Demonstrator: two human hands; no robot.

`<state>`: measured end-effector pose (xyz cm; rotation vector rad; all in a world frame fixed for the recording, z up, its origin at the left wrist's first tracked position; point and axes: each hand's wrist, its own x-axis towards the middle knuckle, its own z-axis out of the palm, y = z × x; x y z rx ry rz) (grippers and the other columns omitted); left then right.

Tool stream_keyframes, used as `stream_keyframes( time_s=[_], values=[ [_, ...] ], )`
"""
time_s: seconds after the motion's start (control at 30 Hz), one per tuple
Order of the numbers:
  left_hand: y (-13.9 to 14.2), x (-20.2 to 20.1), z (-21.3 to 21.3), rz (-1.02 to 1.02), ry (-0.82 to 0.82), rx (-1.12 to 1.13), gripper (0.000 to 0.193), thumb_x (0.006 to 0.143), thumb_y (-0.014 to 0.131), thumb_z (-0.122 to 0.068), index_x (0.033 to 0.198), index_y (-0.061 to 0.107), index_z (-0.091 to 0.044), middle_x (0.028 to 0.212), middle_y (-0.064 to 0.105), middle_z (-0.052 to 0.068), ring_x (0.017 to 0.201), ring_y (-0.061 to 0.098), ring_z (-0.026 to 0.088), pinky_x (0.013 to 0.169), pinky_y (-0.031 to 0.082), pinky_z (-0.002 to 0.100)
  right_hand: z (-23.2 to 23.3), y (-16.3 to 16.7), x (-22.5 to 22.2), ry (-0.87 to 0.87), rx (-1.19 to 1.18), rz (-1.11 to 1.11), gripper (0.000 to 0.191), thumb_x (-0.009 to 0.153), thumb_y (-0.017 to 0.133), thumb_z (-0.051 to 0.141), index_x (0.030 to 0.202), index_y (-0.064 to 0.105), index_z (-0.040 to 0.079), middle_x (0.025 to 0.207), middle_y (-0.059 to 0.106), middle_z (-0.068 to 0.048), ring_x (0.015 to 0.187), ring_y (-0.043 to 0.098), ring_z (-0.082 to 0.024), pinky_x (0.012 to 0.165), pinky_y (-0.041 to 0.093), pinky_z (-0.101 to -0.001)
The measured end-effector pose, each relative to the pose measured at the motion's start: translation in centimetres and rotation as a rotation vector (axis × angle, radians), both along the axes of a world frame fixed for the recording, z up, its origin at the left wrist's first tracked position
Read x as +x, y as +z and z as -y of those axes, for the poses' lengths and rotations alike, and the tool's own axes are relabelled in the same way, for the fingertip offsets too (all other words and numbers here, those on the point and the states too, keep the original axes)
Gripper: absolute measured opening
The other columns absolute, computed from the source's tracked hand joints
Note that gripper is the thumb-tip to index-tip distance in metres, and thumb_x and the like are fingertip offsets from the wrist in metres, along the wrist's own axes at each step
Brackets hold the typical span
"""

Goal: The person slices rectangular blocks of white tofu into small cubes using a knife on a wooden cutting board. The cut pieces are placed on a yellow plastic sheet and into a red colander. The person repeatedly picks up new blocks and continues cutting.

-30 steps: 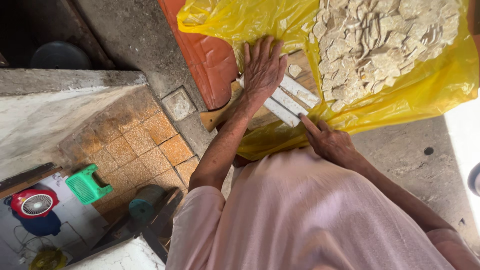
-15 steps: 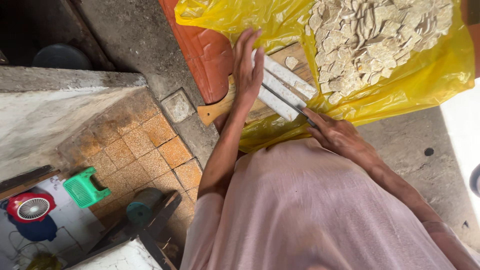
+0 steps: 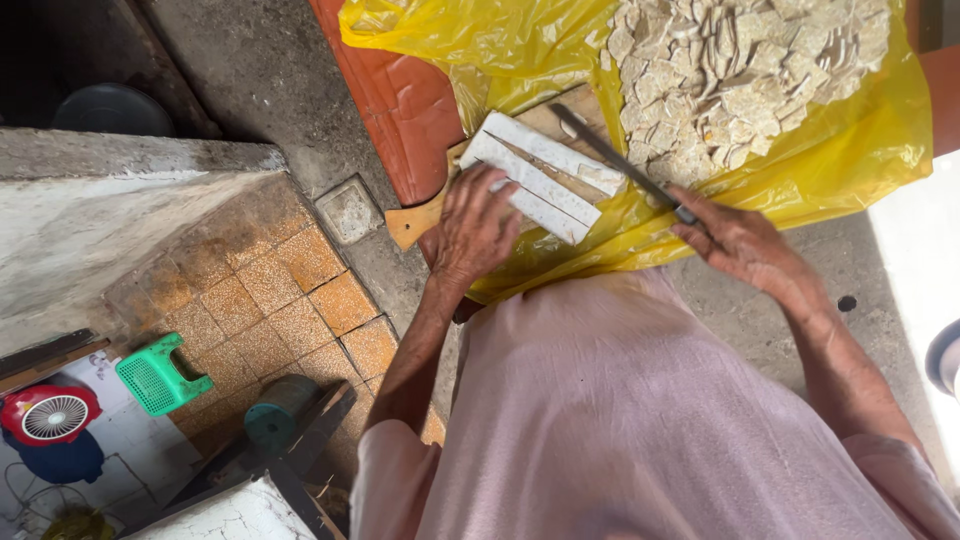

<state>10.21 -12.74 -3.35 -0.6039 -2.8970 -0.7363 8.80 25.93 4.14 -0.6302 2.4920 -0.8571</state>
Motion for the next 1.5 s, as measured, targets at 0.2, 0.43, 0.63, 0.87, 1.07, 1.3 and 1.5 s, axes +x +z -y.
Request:
stream_keyframes(
  time_s=[0.2, 0.43, 0.63, 0.87, 1.07, 1.3, 1.5],
  values=[
    [3.3, -0.7, -0.5, 0.087, -0.205, -0.165, 0.080, 0.087, 0.074, -0.029, 0.157, 0.041, -0.012, 0.167, 0.028, 0.014, 0.158, 0.019, 0.031, 0.131, 0.008, 0.055, -1.9, 1.1, 2.0, -0.355, 0.355, 0.374, 0.068, 0.105, 0.044, 0.046, 0.169, 0.037, 0.023, 0.119, 0.074, -0.020, 0.086, 0.076, -0.036, 0.087, 0.064, -0.0426],
    [4.2, -4.1, -0.8, 0.123, -0.333, -0.229, 0.083, 0.089, 0.072, -0.042, 0.158, 0.036, -0.011, 0.164, 0.031, 0.014, 0.156, 0.021, 0.030, 0.129, 0.006, 0.057, -3.0, -0.1, 6.7, -0.313, -0.131, 0.328, 0.067, 0.097, 0.056, 0.045, 0.155, 0.046, 0.014, 0.130, 0.070, -0.024, 0.113, 0.070, -0.035, 0.100, 0.053, -0.0513],
    [4.6, -4.4, -0.5, 0.122, -0.377, -0.281, 0.084, 0.091, 0.072, -0.046, 0.160, 0.036, -0.014, 0.165, 0.031, 0.014, 0.155, 0.023, 0.033, 0.129, 0.009, 0.057, -2.4, 1.6, 7.6, -0.412, -0.028, 0.209, 0.065, 0.097, 0.057, 0.043, 0.154, 0.048, 0.012, 0.128, 0.068, -0.028, 0.114, 0.069, -0.038, 0.094, 0.055, -0.0468],
    [4.4, -6.8, -2.2, -0.055, -0.629, -0.491, 0.101, 0.081, 0.076, -0.053, 0.164, 0.029, -0.021, 0.171, 0.015, 0.012, 0.157, 0.016, 0.034, 0.126, 0.008, 0.062, 1.2, 3.7, 5.9, -0.470, -0.032, 0.187, 0.061, 0.103, 0.055, 0.040, 0.155, 0.049, 0.008, 0.114, 0.070, -0.031, 0.105, 0.070, -0.042, 0.086, 0.055, -0.0495],
    [2.7, -9.5, -2.6, -0.034, -0.772, -0.382, 0.109, 0.076, 0.080, -0.061, 0.161, 0.029, -0.016, 0.151, 0.038, 0.019, 0.137, 0.041, 0.034, 0.119, 0.032, 0.056, 2.7, 3.7, 5.2, -0.547, -0.001, 0.175, 0.061, 0.102, 0.053, 0.042, 0.153, 0.048, 0.009, 0.111, 0.071, -0.028, 0.093, 0.073, -0.039, 0.083, 0.056, -0.0511],
    [1.3, -8.5, -4.0, 0.038, -0.335, -0.383, 0.105, 0.083, 0.078, -0.061, 0.160, 0.029, -0.009, 0.141, 0.042, 0.023, 0.119, 0.047, 0.033, 0.093, 0.043, 0.051, 4.3, 0.2, 5.3, -0.425, -0.055, -0.034, 0.056, 0.104, 0.057, 0.032, 0.152, 0.047, 0.006, 0.118, 0.070, -0.024, 0.097, 0.073, -0.039, 0.083, 0.059, -0.0493],
    [1.9, -6.6, -5.4, -0.016, -0.165, -0.217, 0.102, 0.077, 0.079, -0.049, 0.157, 0.028, -0.012, 0.149, 0.036, 0.024, 0.133, 0.041, 0.039, 0.105, 0.038, 0.059, 5.6, -1.2, 4.6, -0.360, 0.128, -0.161, 0.054, 0.101, 0.062, 0.025, 0.150, 0.049, 0.008, 0.107, 0.069, -0.023, 0.087, 0.069, -0.044, 0.073, 0.057, -0.0523]
  ],
)
